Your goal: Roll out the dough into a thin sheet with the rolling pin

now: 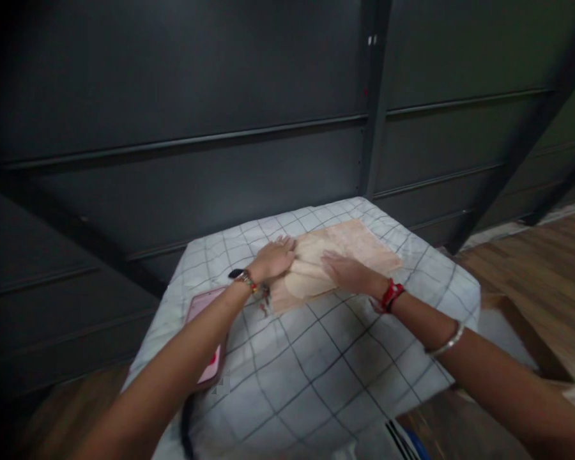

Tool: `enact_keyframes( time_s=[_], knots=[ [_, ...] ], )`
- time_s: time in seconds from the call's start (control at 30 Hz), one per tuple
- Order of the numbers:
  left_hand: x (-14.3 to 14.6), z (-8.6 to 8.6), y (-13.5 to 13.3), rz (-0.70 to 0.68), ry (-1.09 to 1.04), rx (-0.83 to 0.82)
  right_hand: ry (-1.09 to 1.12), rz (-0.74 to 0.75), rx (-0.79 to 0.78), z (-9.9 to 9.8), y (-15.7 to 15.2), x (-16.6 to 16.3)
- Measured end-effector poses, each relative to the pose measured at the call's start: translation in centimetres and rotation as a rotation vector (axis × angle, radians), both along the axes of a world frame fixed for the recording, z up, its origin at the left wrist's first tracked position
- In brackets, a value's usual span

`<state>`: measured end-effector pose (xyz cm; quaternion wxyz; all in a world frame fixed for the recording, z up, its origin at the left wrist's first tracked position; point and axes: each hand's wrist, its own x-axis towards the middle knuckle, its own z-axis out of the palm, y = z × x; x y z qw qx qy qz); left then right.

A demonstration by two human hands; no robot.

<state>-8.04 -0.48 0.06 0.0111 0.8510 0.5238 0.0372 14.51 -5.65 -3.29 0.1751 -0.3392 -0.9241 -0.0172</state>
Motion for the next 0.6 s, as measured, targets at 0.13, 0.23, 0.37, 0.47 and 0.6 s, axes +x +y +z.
enact_keyframes(
  time_s=[0.13, 0.23, 0.37, 0.47, 0.6],
  knots=[
    [-1.3, 0.1, -1.7, 0.006, 0.056, -0.040, 0.171, -0.034, -0.055, 0.0, -3.2, -1.6],
    [-0.2, 0.4, -1.0, 0.055, 0.067, -0.031, 0.121, -0.078, -0.078, 0.2, -2.3, -1.4],
    [1.2, 0.5, 0.0, 0.059, 0.105, -0.061, 0.026, -0.178, -0.046, 0.4, -0.8, -0.8],
    [0.2, 0.5, -0.8, 0.038, 0.130, -0.057, 0.059, -0.135, -0.038, 0.4, -2.8, -1.8],
    [-1.0, 0.3, -1.5, 0.014, 0.146, -0.058, 0.088, -0.094, 0.035, 0.2, -4.4, -2.6]
  ],
)
